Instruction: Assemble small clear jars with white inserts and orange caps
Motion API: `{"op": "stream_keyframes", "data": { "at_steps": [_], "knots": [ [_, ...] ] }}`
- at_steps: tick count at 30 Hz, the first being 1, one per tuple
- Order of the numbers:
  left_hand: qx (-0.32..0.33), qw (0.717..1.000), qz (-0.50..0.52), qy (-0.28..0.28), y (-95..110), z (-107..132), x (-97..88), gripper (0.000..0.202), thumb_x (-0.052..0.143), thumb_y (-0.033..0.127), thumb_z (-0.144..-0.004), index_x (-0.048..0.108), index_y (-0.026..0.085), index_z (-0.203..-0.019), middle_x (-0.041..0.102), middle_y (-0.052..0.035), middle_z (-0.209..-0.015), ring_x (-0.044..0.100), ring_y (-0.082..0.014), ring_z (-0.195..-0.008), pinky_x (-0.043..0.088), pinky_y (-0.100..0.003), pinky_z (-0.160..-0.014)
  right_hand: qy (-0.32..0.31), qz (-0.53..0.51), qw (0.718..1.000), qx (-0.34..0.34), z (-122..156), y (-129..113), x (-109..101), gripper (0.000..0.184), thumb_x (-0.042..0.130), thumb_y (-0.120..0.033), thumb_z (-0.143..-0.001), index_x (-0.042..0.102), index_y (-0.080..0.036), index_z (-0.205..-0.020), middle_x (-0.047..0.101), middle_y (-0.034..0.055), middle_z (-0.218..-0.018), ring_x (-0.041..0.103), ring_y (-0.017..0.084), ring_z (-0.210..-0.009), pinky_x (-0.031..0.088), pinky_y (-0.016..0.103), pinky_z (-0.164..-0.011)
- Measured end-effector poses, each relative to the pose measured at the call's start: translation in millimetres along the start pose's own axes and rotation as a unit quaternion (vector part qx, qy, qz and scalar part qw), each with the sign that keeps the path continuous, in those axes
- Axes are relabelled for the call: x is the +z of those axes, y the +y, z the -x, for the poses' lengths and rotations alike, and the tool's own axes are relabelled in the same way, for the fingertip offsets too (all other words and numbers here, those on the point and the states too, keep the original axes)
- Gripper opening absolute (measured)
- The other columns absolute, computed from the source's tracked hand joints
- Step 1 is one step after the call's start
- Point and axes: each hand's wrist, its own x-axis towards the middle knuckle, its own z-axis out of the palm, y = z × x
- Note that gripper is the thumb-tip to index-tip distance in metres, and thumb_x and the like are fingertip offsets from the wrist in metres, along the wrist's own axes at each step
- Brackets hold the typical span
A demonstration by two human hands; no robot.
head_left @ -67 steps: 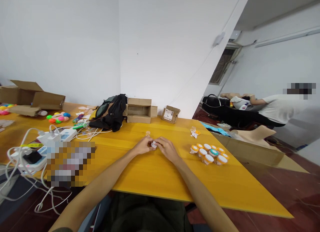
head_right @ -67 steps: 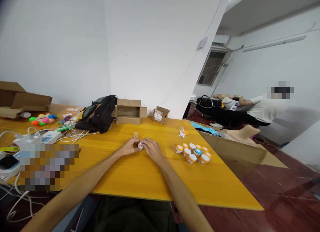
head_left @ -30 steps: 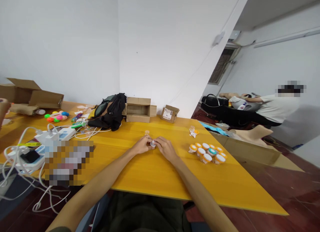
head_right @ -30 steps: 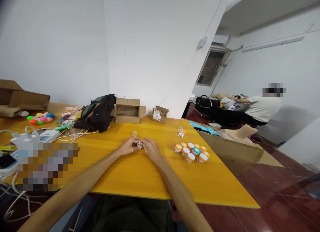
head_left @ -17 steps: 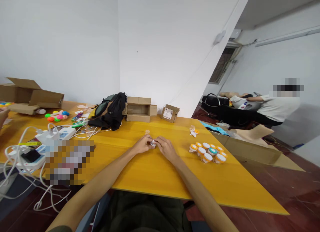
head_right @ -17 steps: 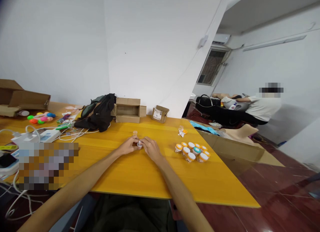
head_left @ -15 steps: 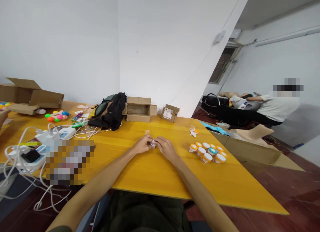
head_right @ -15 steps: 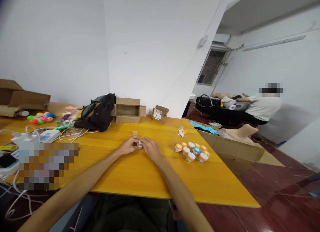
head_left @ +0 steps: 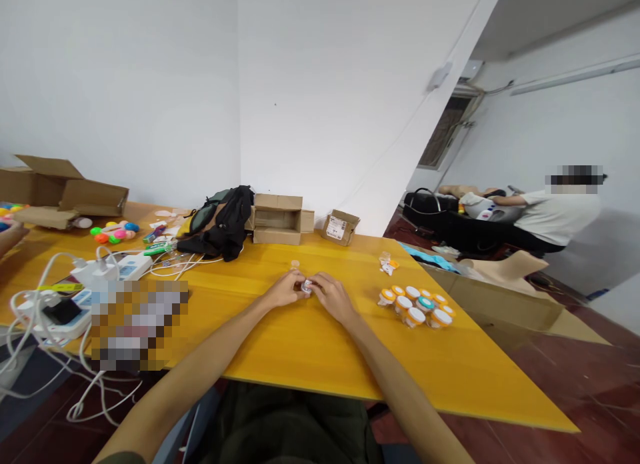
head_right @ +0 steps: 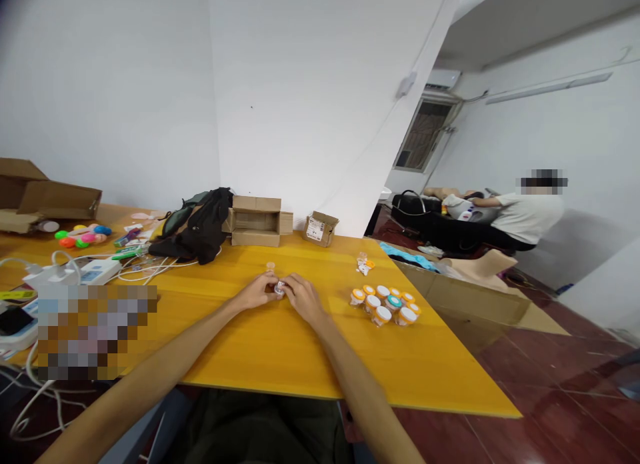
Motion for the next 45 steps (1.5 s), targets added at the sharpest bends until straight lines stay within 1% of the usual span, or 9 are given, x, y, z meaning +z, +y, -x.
{"op": "stream_keyframes", "data": {
  "at_steps": [4, 7, 12, 17, 20, 27, 34, 38, 45],
  "knots": [
    [-0.021, 0.999, 0.028, 0.002, 1, 0, -1.9, 0.009, 0.068, 0.020, -0.070, 0.062, 0.017, -0.064, 0.055, 0.0010, -0.068, 0.051, -0.0166, -0.073, 0.041, -0.027, -0.072, 0.015, -0.086, 0.994, 0.070, -1, 4, -2, 0.022, 0.054, -0.039, -0.092, 0.070, -0.024, -0.092, 0.071, 0.0060, -0.090, 0.065, 0.022, -0.086, 0.052, 0.035, -0.079],
    [-0.048, 0.996, 0.073, 0.006, 2, -1, -2.5, 0.006, 0.070, 0.018, -0.067, 0.064, 0.017, -0.067, 0.058, 0.0013, -0.069, 0.052, -0.0160, -0.072, 0.042, -0.027, -0.071, 0.005, -0.174, 0.974, 0.142, -2, 11, -1, 0.031, 0.056, -0.050, -0.088, 0.070, -0.023, -0.086, 0.071, 0.0051, -0.084, 0.066, 0.022, -0.080, 0.053, 0.037, -0.078],
    [-0.086, 0.980, 0.172, 0.049, 4, -4, -2.6, 0.017, 0.075, 0.025, -0.065, 0.070, 0.017, -0.080, 0.064, 0.0002, -0.076, 0.057, -0.0163, -0.074, 0.044, -0.027, -0.072, -0.018, -0.381, 0.894, 0.235, -3, 10, 3, 0.041, 0.070, -0.061, -0.071, 0.071, -0.021, -0.084, 0.072, 0.0043, -0.086, 0.067, 0.021, -0.079, 0.056, 0.036, -0.077],
    [-0.083, 0.970, 0.207, 0.098, 11, -5, -3.2, 0.027, 0.081, 0.030, -0.061, 0.073, 0.019, -0.085, 0.065, -0.0005, -0.083, 0.059, -0.0174, -0.081, 0.044, -0.028, -0.077, 0.000, -0.519, 0.808, 0.278, -4, -4, 3, 0.043, 0.084, -0.050, -0.060, 0.072, -0.021, -0.089, 0.072, 0.0046, -0.096, 0.067, 0.018, -0.085, 0.055, 0.034, -0.083],
    [-0.086, 0.968, 0.215, 0.101, 15, -4, -2.9, 0.031, 0.081, 0.034, -0.061, 0.073, 0.020, -0.087, 0.065, -0.0008, -0.085, 0.058, -0.0177, -0.083, 0.043, -0.028, -0.078, 0.015, -0.549, 0.784, 0.291, -4, -8, 1, 0.044, 0.088, -0.047, -0.056, 0.071, -0.021, -0.087, 0.072, 0.0037, -0.091, 0.066, 0.016, -0.080, 0.055, 0.032, -0.082],
    [-0.089, 0.963, 0.237, 0.095, 16, -4, -2.0, 0.032, 0.081, 0.032, -0.061, 0.073, 0.020, -0.090, 0.063, -0.0007, -0.087, 0.056, -0.0172, -0.084, 0.041, -0.027, -0.076, -0.006, -0.545, 0.785, 0.293, -4, -9, 0, 0.043, 0.084, -0.055, -0.058, 0.068, -0.019, -0.075, 0.070, 0.0024, -0.075, 0.064, 0.015, -0.071, 0.054, 0.029, -0.073],
    [-0.085, 0.957, 0.262, 0.088, 13, -4, -1.8, 0.035, 0.084, 0.030, -0.060, 0.074, 0.020, -0.091, 0.064, -0.0005, -0.087, 0.056, -0.0159, -0.083, 0.040, -0.026, -0.075, -0.013, -0.562, 0.769, 0.304, -3, -8, 2, 0.043, 0.084, -0.054, -0.060, 0.068, -0.018, -0.077, 0.068, 0.0019, -0.072, 0.062, 0.013, -0.066, 0.053, 0.028, -0.070],
    [-0.086, 0.955, 0.269, 0.088, 14, -5, -2.0, 0.036, 0.084, 0.031, -0.060, 0.074, 0.019, -0.092, 0.064, -0.0007, -0.086, 0.055, -0.0147, -0.079, 0.040, -0.025, -0.072, -0.001, -0.561, 0.772, 0.299, -3, -8, 3, 0.041, 0.084, -0.052, -0.060, 0.067, -0.019, -0.076, 0.067, 0.0015, -0.074, 0.061, 0.013, -0.068, 0.052, 0.027, -0.069],
    [-0.093, 0.955, 0.258, 0.110, 18, -4, -0.8, 0.036, 0.084, 0.035, -0.061, 0.073, 0.019, -0.091, 0.068, -0.0018, -0.088, 0.057, -0.0155, -0.079, 0.041, -0.025, -0.070, 0.052, -0.545, 0.791, 0.273, -4, -10, 4, 0.042, 0.089, -0.044, -0.055, 0.069, -0.022, -0.085, 0.070, 0.0029, -0.088, 0.063, 0.016, -0.077, 0.052, 0.029, -0.076]
  ]
}}
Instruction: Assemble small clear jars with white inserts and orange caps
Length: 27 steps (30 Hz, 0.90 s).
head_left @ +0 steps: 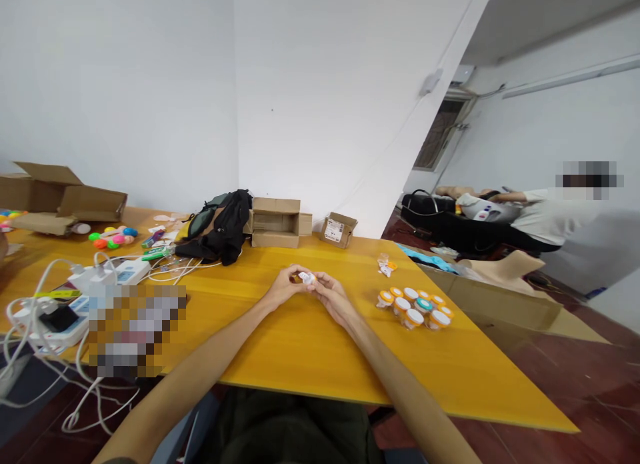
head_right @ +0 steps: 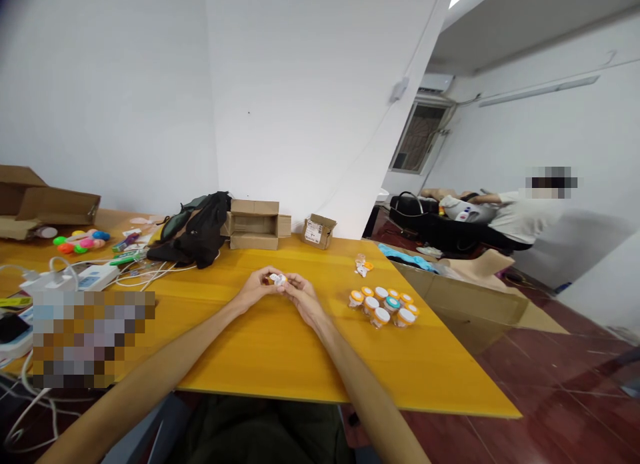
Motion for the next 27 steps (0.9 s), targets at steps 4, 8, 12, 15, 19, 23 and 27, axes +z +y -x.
{"op": "stream_keyframes", "data": {
  "at_steps": [4, 8, 12, 15, 19, 23, 27],
  "knots": [
    [0.007, 1.000, -0.008, 0.005, 1, 0, 0.2, 0.035, 0.083, 0.036, -0.061, 0.073, 0.019, -0.091, 0.070, -0.0026, -0.088, 0.058, -0.0166, -0.081, 0.041, -0.026, -0.071, -0.014, -0.011, 1.000, 0.008, 0, 0, 1, 0.039, 0.087, -0.047, -0.057, 0.069, -0.020, -0.080, 0.069, 0.0016, -0.079, 0.061, 0.014, -0.070, 0.053, 0.029, -0.074],
    [0.016, 1.000, -0.027, 0.000, 1, -1, -0.9, 0.038, 0.083, 0.037, -0.061, 0.074, 0.020, -0.094, 0.070, -0.0028, -0.092, 0.059, -0.0182, -0.084, 0.041, -0.027, -0.073, -0.032, -0.016, 0.999, 0.039, -1, 1, 0, 0.042, 0.082, -0.055, -0.062, 0.069, -0.019, -0.079, 0.067, 0.0019, -0.072, 0.060, 0.013, -0.066, 0.053, 0.029, -0.070],
    [0.024, 0.999, -0.028, -0.007, -1, -1, -1.6, 0.038, 0.083, 0.037, -0.062, 0.074, 0.020, -0.094, 0.070, -0.0030, -0.093, 0.059, -0.0181, -0.085, 0.041, -0.027, -0.074, -0.042, -0.020, 0.997, 0.053, -1, 0, -1, 0.043, 0.080, -0.056, -0.065, 0.069, -0.018, -0.080, 0.066, 0.0023, -0.069, 0.060, 0.013, -0.063, 0.054, 0.028, -0.065],
    [0.026, 0.999, -0.023, -0.016, -1, -1, -2.3, 0.037, 0.083, 0.036, -0.063, 0.074, 0.020, -0.095, 0.070, -0.0030, -0.093, 0.059, -0.0177, -0.084, 0.041, -0.027, -0.075, -0.045, -0.024, 0.997, 0.063, 0, -1, 1, 0.044, 0.081, -0.057, -0.064, 0.069, -0.018, -0.081, 0.066, 0.0019, -0.068, 0.059, 0.012, -0.060, 0.053, 0.027, -0.063],
    [0.023, 0.998, -0.046, -0.034, 0, -3, -5.5, 0.040, 0.082, 0.034, -0.065, 0.072, 0.020, -0.101, 0.070, -0.0039, -0.098, 0.060, -0.0186, -0.087, 0.042, -0.028, -0.076, -0.038, -0.017, 0.998, 0.049, 0, -3, 1, 0.043, 0.081, -0.056, -0.064, 0.069, -0.018, -0.081, 0.067, 0.0016, -0.070, 0.059, 0.012, -0.062, 0.052, 0.027, -0.064],
    [0.055, 0.993, -0.086, -0.059, 3, -3, -10.2, 0.046, 0.079, 0.028, -0.067, 0.068, 0.022, -0.110, 0.070, -0.0048, -0.104, 0.060, -0.0207, -0.095, 0.043, -0.029, -0.081, -0.022, 0.005, 0.999, 0.033, -1, -5, -2, 0.040, 0.081, -0.054, -0.064, 0.069, -0.018, -0.077, 0.067, 0.0021, -0.072, 0.060, 0.013, -0.064, 0.051, 0.027, -0.065],
    [0.097, 0.981, -0.156, -0.066, 4, -1, -12.2, 0.027, 0.072, 0.024, -0.074, 0.071, 0.021, -0.100, 0.070, -0.0038, -0.096, 0.059, -0.0197, -0.090, 0.044, -0.030, -0.082, -0.031, 0.044, 0.998, 0.031, -1, -4, -3, 0.040, 0.081, -0.054, -0.064, 0.070, -0.017, -0.075, 0.068, 0.0025, -0.071, 0.059, 0.013, -0.064, 0.050, 0.027, -0.065]
  ]
}}
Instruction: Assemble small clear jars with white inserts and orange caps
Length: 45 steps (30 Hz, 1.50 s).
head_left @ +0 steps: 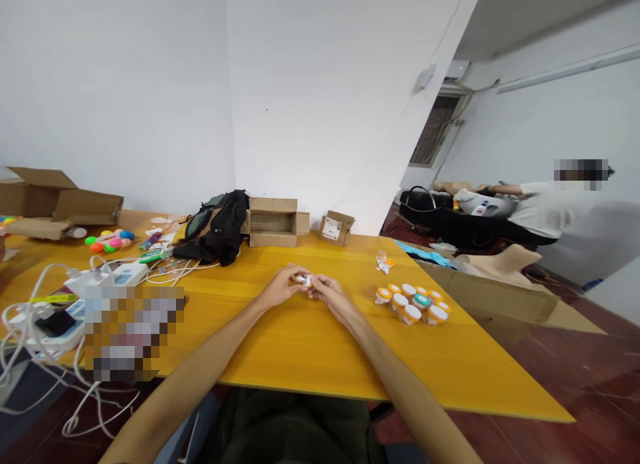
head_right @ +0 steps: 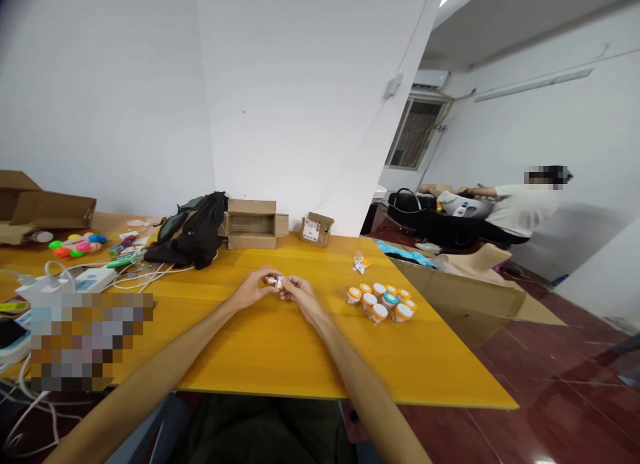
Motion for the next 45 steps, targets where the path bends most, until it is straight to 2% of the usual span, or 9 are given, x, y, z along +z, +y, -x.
{"op": "stream_keyframes", "data": {
  "at_steps": [5, 16, 20, 24, 26, 30, 36, 45],
  "knots": [
    [0.015, 0.998, -0.055, 0.016, 1.1, 1.5, 1.3, 0.013, 0.067, 0.025, -0.078, 0.070, 0.019, -0.089, 0.066, -0.0022, -0.086, 0.056, -0.0171, -0.081, 0.044, -0.028, -0.079, 0.024, 0.004, 1.000, -0.016, -1.7, 3.6, 2.2, 0.041, 0.084, -0.052, -0.059, 0.070, -0.018, -0.078, 0.069, 0.0016, -0.076, 0.060, 0.012, -0.065, 0.050, 0.027, -0.066],
    [0.015, 0.996, -0.085, 0.028, 3.5, 2.2, 3.3, 0.010, 0.066, 0.026, -0.079, 0.070, 0.019, -0.084, 0.064, -0.0022, -0.080, 0.055, -0.0180, -0.081, 0.044, -0.029, -0.078, 0.049, 0.026, 0.997, -0.049, 0.0, 5.7, 1.5, 0.042, 0.086, -0.051, -0.056, 0.070, -0.020, -0.079, 0.070, 0.0012, -0.082, 0.060, 0.014, -0.073, 0.049, 0.027, -0.069],
    [0.027, 0.995, -0.090, 0.030, 3.6, 3.0, 4.0, 0.010, 0.065, 0.026, -0.081, 0.069, 0.019, -0.086, 0.064, -0.0022, -0.081, 0.057, -0.0178, -0.081, 0.046, -0.029, -0.078, 0.058, 0.016, 0.997, -0.039, 0.7, 3.3, 3.1, 0.045, 0.087, -0.053, -0.051, 0.070, -0.021, -0.078, 0.071, 0.0015, -0.082, 0.061, 0.015, -0.074, 0.049, 0.027, -0.069],
    [0.054, 0.994, -0.089, 0.024, 3.4, 5.1, 3.4, 0.020, 0.066, 0.022, -0.080, 0.066, 0.019, -0.099, 0.066, -0.0029, -0.091, 0.061, -0.0182, -0.085, 0.048, -0.030, -0.081, 0.061, 0.008, 0.998, -0.028, -0.4, 2.6, 3.7, 0.048, 0.088, -0.055, -0.048, 0.070, -0.020, -0.077, 0.071, 0.0016, -0.080, 0.061, 0.015, -0.070, 0.049, 0.028, -0.069],
    [0.065, 0.994, -0.090, 0.018, 3.0, 6.0, 2.6, 0.025, 0.067, 0.019, -0.078, 0.064, 0.020, -0.103, 0.066, -0.0032, -0.095, 0.062, -0.0183, -0.087, 0.048, -0.030, -0.083, 0.059, 0.011, 0.998, -0.026, -1.1, 3.3, 3.3, 0.048, 0.087, -0.056, -0.048, 0.071, -0.020, -0.076, 0.071, 0.0018, -0.078, 0.060, 0.014, -0.068, 0.049, 0.028, -0.068],
    [0.065, 0.993, -0.094, 0.011, 2.0, 6.5, 1.6, 0.019, 0.064, 0.015, -0.079, 0.064, 0.020, -0.098, 0.067, -0.0022, -0.092, 0.062, -0.0176, -0.084, 0.048, -0.029, -0.080, 0.050, 0.021, 0.998, -0.033, -1.6, 5.4, 2.0, 0.045, 0.086, -0.056, -0.051, 0.071, -0.021, -0.076, 0.071, 0.0021, -0.078, 0.060, 0.015, -0.068, 0.049, 0.028, -0.068],
    [0.051, 0.994, -0.095, 0.017, 2.9, 6.5, 2.7, 0.012, 0.064, 0.019, -0.081, 0.065, 0.020, -0.093, 0.066, -0.0014, -0.086, 0.061, -0.0169, -0.080, 0.047, -0.027, -0.077, 0.045, 0.046, 0.996, -0.063, -1.1, 6.6, 0.5, 0.041, 0.086, -0.052, -0.055, 0.071, -0.022, -0.078, 0.072, 0.0035, -0.083, 0.062, 0.019, -0.077, 0.050, 0.031, -0.072],
    [0.071, 0.991, -0.112, 0.026, 3.7, 6.8, 2.5, 0.011, 0.064, 0.021, -0.082, 0.065, 0.020, -0.092, 0.063, -0.0017, -0.085, 0.058, -0.0173, -0.081, 0.046, -0.028, -0.078, 0.047, 0.048, 0.996, -0.060, -0.2, 4.6, 2.7, 0.041, 0.085, -0.054, -0.056, 0.072, -0.023, -0.078, 0.072, 0.0034, -0.086, 0.062, 0.019, -0.079, 0.050, 0.031, -0.073]
  ]
}}
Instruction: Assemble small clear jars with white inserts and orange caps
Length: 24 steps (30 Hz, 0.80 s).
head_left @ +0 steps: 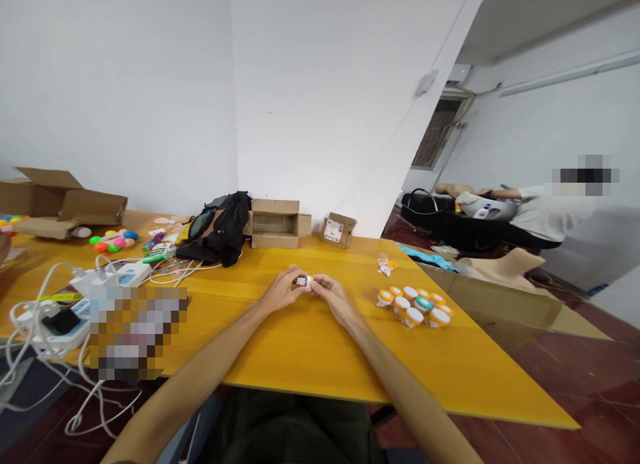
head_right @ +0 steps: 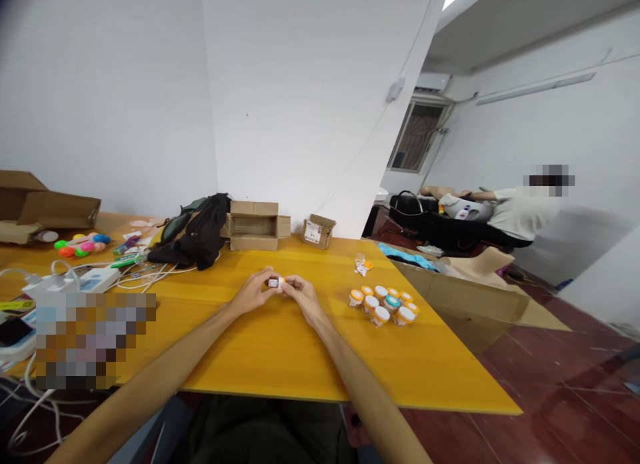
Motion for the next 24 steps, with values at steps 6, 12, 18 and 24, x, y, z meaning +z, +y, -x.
{"op": "stream_keyframes", "data": {
  "at_steps": [6, 12, 18, 24],
  "knots": [
    [0.014, 1.000, 0.001, -0.006, -1.7, 0.0, 0.7, 0.010, 0.063, 0.023, -0.084, 0.064, 0.020, -0.093, 0.063, -0.0026, -0.087, 0.057, -0.0187, -0.084, 0.046, -0.031, -0.080, -0.008, 0.026, 0.999, 0.017, 1.4, -4.8, 1.0, 0.046, 0.079, -0.063, -0.059, 0.070, -0.020, -0.073, 0.069, 0.0023, -0.072, 0.060, 0.015, -0.066, 0.049, 0.029, -0.065],
    [0.050, 0.998, 0.018, -0.020, -2.7, 0.9, -0.5, 0.013, 0.059, 0.017, -0.084, 0.063, 0.020, -0.097, 0.063, -0.0044, -0.092, 0.057, -0.0197, -0.089, 0.045, -0.032, -0.085, -0.019, 0.044, 0.997, 0.055, 1.1, -7.7, 4.2, 0.058, 0.068, -0.076, -0.061, 0.066, -0.017, -0.064, 0.063, 0.0020, -0.059, 0.054, 0.013, -0.052, 0.045, 0.027, -0.053],
    [0.047, 0.998, 0.030, -0.022, -3.6, 0.1, -0.2, 0.015, 0.059, 0.015, -0.084, 0.064, 0.020, -0.098, 0.063, -0.0043, -0.094, 0.058, -0.0195, -0.090, 0.045, -0.033, -0.086, -0.035, 0.045, 0.996, 0.074, -0.5, -8.4, 3.3, 0.061, 0.068, -0.078, -0.059, 0.064, -0.018, -0.065, 0.061, 0.0011, -0.057, 0.052, 0.012, -0.049, 0.040, 0.024, -0.046],
    [-0.006, 1.000, 0.007, -0.006, -1.2, -0.8, 1.9, 0.011, 0.063, 0.023, -0.083, 0.066, 0.020, -0.093, 0.064, -0.0026, -0.086, 0.057, -0.0185, -0.083, 0.046, -0.032, -0.084, -0.032, 0.029, 0.998, 0.048, -0.9, -5.4, 1.7, 0.055, 0.075, -0.071, -0.056, 0.064, -0.019, -0.070, 0.065, 0.0009, -0.061, 0.056, 0.012, -0.053, 0.043, 0.024, -0.050]
  ]
}}
